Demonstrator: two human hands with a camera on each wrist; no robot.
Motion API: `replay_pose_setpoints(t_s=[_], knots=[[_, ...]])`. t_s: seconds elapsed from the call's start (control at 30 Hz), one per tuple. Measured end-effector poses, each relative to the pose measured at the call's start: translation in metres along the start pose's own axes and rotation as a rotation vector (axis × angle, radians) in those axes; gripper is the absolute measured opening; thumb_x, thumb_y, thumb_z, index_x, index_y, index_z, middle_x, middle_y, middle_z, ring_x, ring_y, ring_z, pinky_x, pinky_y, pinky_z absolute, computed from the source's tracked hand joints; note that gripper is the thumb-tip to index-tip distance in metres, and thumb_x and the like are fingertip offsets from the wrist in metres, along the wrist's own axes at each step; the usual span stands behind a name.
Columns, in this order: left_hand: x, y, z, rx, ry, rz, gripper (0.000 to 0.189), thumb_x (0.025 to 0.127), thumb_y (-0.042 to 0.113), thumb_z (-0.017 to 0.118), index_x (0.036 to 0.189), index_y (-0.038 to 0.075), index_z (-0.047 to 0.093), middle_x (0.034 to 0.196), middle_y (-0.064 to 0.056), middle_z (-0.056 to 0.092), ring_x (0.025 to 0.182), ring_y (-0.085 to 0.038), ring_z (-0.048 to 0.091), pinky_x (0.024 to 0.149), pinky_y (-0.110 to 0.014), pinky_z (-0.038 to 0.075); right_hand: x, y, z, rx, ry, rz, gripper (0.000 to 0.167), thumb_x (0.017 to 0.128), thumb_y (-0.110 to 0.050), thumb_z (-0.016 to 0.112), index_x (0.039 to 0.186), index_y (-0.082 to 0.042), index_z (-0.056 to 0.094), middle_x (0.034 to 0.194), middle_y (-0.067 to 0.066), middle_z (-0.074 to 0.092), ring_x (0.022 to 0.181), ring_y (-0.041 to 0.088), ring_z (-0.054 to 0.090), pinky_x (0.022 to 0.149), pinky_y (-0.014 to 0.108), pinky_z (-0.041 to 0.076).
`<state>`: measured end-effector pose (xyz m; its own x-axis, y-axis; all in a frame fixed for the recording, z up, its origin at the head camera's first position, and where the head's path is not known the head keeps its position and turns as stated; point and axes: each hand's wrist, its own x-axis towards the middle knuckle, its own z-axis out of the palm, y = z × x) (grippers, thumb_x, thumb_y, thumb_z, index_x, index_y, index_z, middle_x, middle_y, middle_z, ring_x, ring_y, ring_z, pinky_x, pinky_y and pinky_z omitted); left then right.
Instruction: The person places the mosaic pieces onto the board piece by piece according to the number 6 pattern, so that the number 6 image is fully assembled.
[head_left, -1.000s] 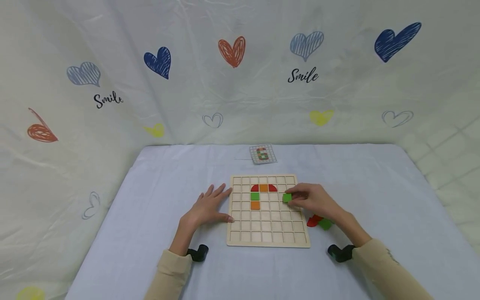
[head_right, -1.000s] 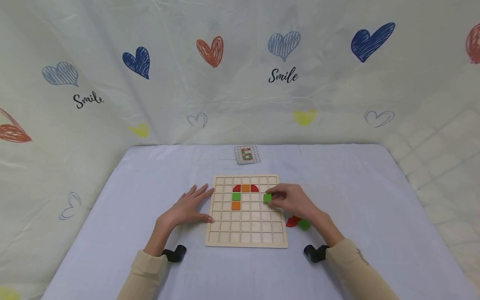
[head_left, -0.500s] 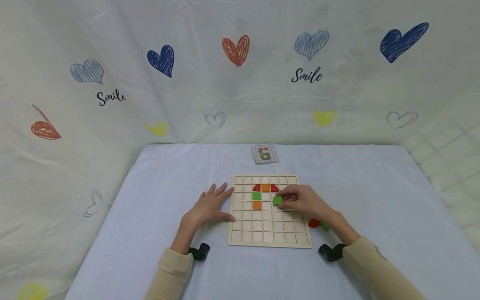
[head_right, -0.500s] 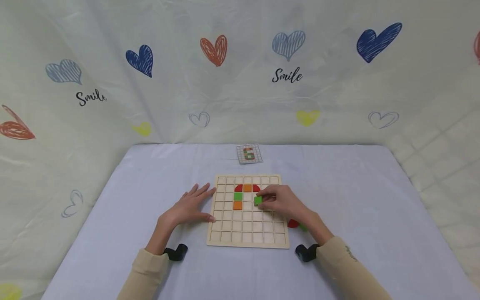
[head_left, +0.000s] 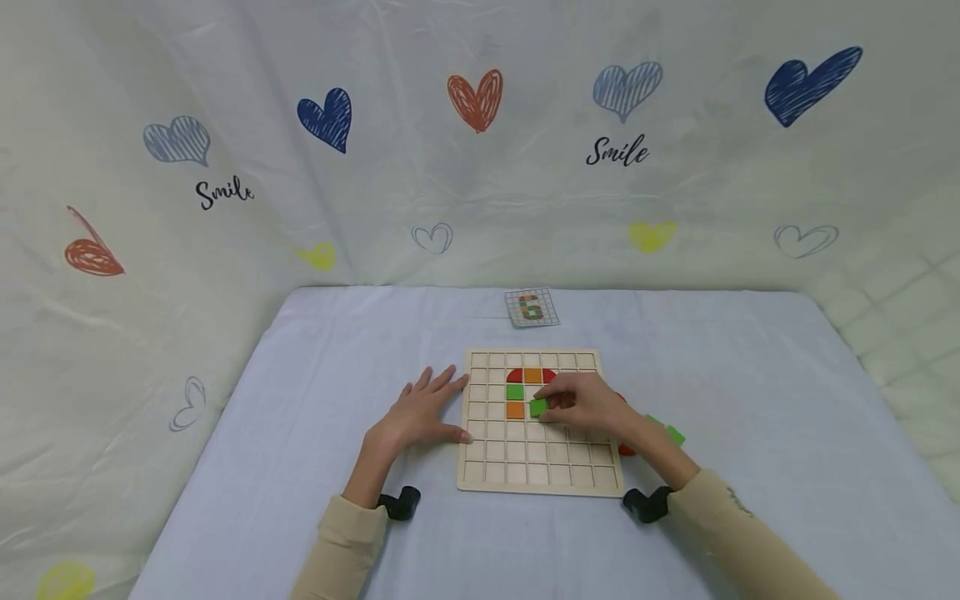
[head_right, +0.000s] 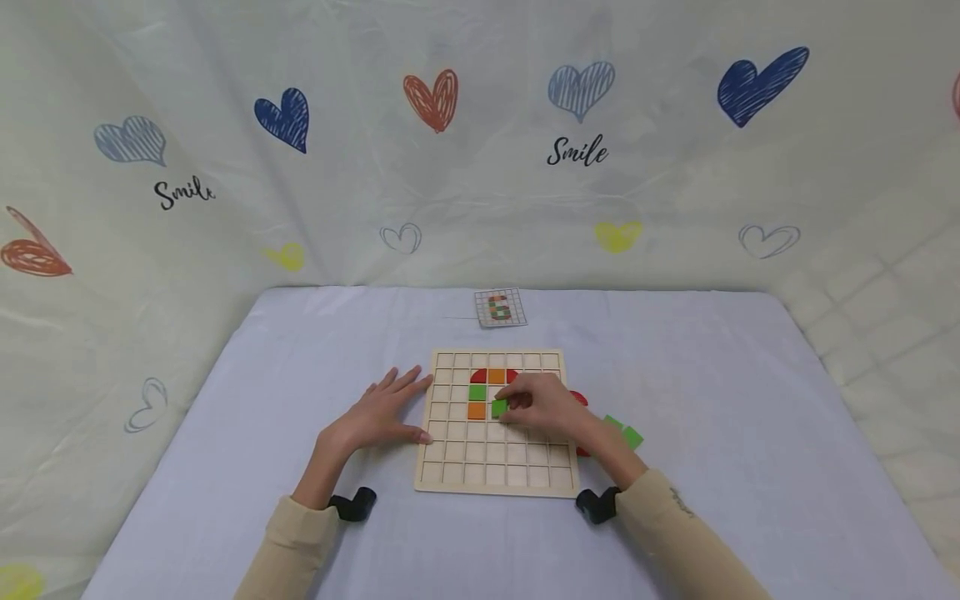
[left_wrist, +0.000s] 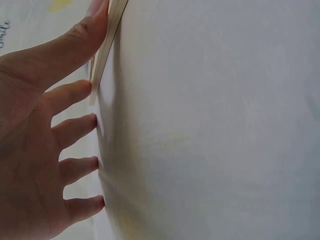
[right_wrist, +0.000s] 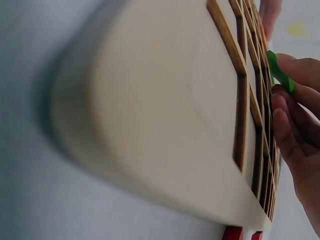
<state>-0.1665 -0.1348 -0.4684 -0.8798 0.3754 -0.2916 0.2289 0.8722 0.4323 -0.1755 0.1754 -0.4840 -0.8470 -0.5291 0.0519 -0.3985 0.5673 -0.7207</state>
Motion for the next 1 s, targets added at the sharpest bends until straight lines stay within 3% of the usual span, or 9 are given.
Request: replay_pose_setpoints(t_s=[0.23, 0.7, 1.0], knots=[[0.0, 0.001, -0.001, 0.003, -0.003, 0.006, 0.099, 0.081, 0.048, 0.085, 0.162, 0.024, 0.034, 0.172, -0.004, 0.021, 0.16, -0.039, 0.009, 0.125, -0.065, 0.013, 0.002, -0.003, 0.004, -0.043, 0.0, -0.038, 0.024, 0.084, -0.015, 0.086, 0.106, -0.008, 0.079, 0.089, -0.004, 0.069, 0.076, 0.007, 0.056, 0.067, 0.021, 0.051], [0.0, 0.0, 0.0, 0.002, -0.001, 0.009, 0.1, 0.08, 0.049, 0.086, 0.162, 0.023, 0.035, 0.172, -0.005, 0.022, 0.16, -0.04, 0.01, 0.125, -0.066, 0.014, 0.002, -0.011, 0.009, -0.149, 0.003, -0.031, 0.024, 0.083, -0.013, 0.086, 0.106, -0.011, 0.079, 0.098, -0.001, 0.066, 0.078, 0.012, 0.052, 0.068, 0.023, 0.045], [0.001, -0.001, 0.0, 0.003, 0.001, 0.004, 0.1, 0.08, 0.049, 0.086, 0.162, 0.023, 0.034, 0.172, -0.005, 0.022, 0.16, -0.04, 0.009, 0.125, -0.065, 0.013, -0.003, -0.008, 0.005, -0.121, 0.048, -0.065, 0.025, 0.083, -0.009, 0.085, 0.107, -0.007, 0.077, 0.096, 0.001, 0.068, 0.082, 0.015, 0.06, 0.07, 0.023, 0.053]])
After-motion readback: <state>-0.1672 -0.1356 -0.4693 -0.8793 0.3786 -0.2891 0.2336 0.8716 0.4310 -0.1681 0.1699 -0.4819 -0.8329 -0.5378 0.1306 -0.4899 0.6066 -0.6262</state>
